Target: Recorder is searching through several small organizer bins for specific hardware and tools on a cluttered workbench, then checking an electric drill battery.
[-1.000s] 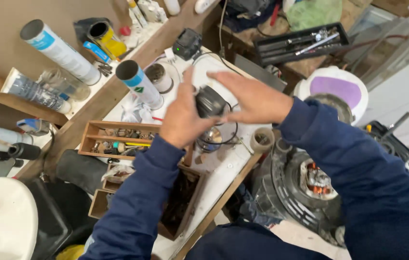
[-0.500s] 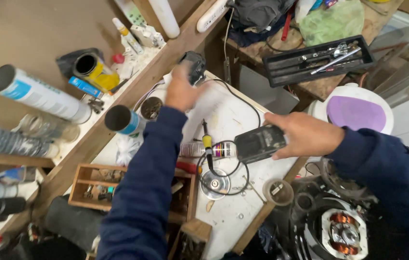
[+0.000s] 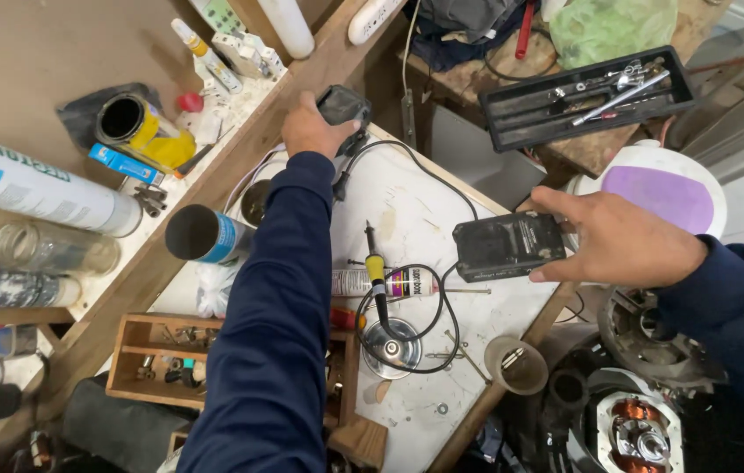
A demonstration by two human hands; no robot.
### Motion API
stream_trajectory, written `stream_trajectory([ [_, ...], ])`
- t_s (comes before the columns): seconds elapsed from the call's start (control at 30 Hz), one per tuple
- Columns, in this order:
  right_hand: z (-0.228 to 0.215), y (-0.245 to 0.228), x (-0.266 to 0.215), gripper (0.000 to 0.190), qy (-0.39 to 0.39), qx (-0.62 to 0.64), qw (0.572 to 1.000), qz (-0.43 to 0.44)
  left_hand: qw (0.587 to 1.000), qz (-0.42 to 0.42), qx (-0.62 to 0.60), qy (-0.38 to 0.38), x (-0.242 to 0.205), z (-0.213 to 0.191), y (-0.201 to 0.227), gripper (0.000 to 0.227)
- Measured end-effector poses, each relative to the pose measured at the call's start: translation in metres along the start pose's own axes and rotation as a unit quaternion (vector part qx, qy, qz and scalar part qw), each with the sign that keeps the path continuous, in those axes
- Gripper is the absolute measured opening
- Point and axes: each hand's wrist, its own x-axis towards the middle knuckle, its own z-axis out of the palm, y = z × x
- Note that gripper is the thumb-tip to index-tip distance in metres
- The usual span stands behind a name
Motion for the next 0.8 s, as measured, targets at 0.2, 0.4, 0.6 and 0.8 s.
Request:
stream_trajectory([
  [0.2, 0.007, 0.028, -0.023, 0.085, 0.075, 0.021, 0.996, -0.036, 0.987, 0.093, -0.07, 0.109, -0.042, -0.042, 0.03, 0.086],
  [0.4, -0.005, 0.012, -0.073, 0.095, 0.141, -0.083, 0.986, -0.019, 0.97, 0.127, -0.199, 0.049, -0.184, -0.129, 0.065, 0.077],
  [0.6, 0.027, 0.015, -0.113, 0.076, 0.154, 0.1, 0.964, -0.192, 0.956, 0.239, -0.143, 0.089, -0.339, -0.146, 0.049, 0.082],
  [0.8, 0.079, -0.053, -0.122, 0.084, 0.103, 0.146, 0.953, -0.243, 0.967, 0.201, -0.154, 0.042, -0.426, -0.166, 0.008, 0.076],
])
